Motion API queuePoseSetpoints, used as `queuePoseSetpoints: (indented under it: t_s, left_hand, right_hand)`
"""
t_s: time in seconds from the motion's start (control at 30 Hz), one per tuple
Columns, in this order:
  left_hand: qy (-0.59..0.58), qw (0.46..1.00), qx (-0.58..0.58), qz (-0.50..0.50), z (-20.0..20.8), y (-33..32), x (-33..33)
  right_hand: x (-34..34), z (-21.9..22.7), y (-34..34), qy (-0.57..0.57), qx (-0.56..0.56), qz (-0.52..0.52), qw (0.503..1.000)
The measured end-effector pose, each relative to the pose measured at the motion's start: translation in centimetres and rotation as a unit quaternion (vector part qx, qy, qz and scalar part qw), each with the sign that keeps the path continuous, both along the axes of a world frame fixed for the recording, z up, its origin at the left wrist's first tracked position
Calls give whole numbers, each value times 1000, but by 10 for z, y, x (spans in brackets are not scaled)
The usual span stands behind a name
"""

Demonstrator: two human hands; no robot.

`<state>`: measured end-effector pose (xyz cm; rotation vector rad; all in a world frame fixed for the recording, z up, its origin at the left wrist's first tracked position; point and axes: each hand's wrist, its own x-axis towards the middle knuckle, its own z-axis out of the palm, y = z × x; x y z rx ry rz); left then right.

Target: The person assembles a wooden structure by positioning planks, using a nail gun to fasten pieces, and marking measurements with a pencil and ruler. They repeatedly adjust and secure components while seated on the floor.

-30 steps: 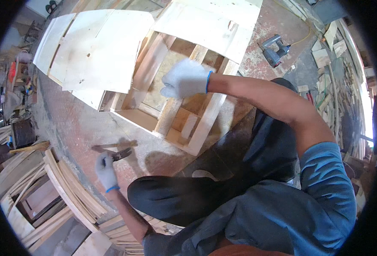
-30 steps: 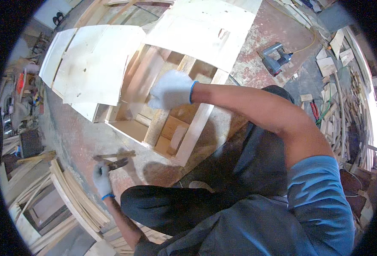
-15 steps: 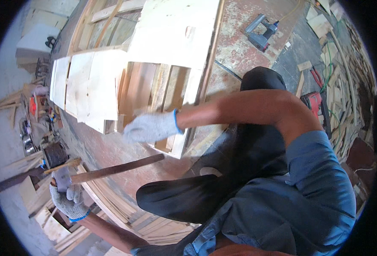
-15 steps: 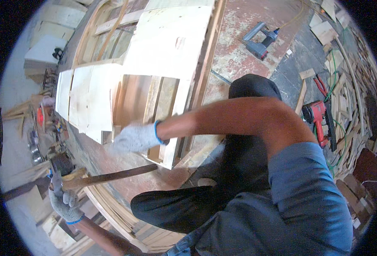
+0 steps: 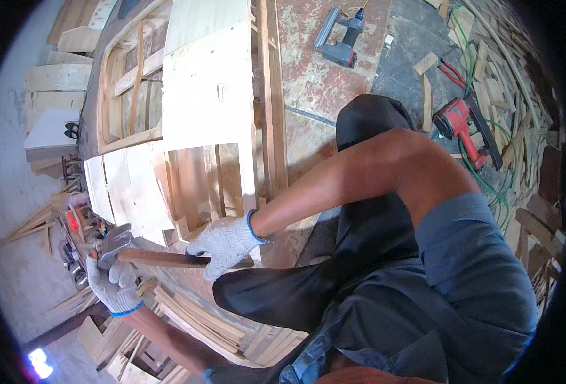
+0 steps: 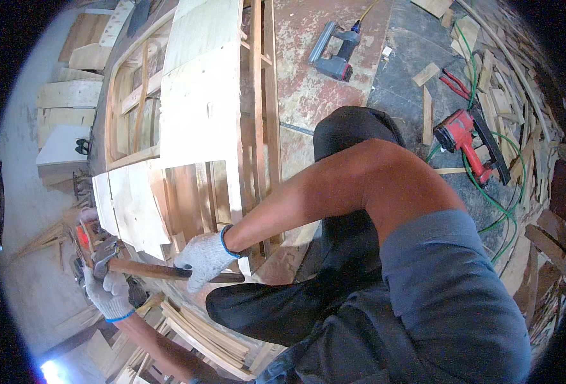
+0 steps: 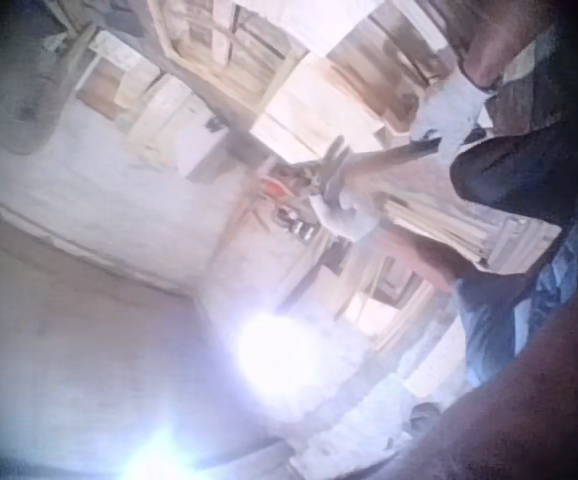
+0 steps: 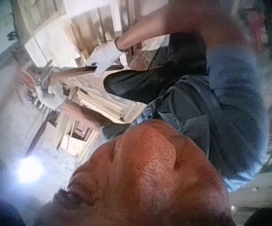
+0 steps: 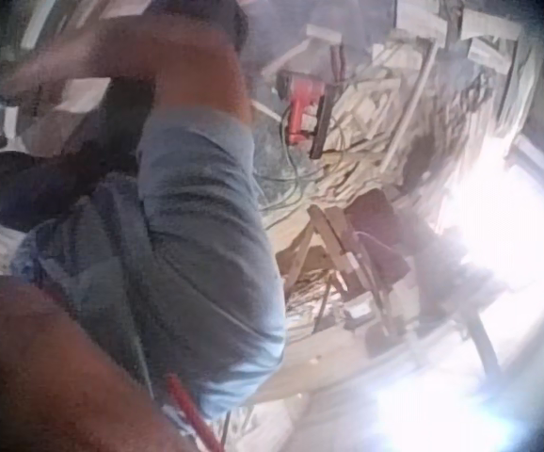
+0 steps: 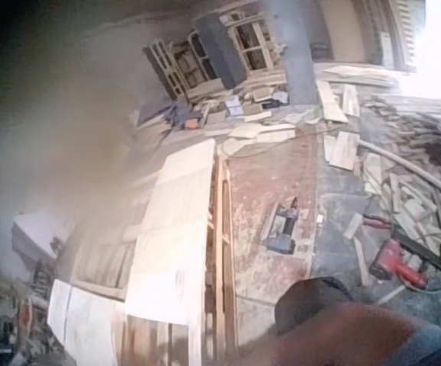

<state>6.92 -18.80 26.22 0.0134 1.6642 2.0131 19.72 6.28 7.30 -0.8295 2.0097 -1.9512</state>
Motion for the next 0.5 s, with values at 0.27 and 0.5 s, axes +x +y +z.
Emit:
queuePoseSetpoints:
  t_s: [0.27, 0.5]
  left_hand:
    - [109, 992, -52, -44, 15, 136, 4]
    - [226, 935, -241, 129, -121, 187, -46]
  right_hand:
    - [4, -11, 14, -217, -50, -81, 972]
    - [-45, 2, 130, -92, 133, -308, 938]
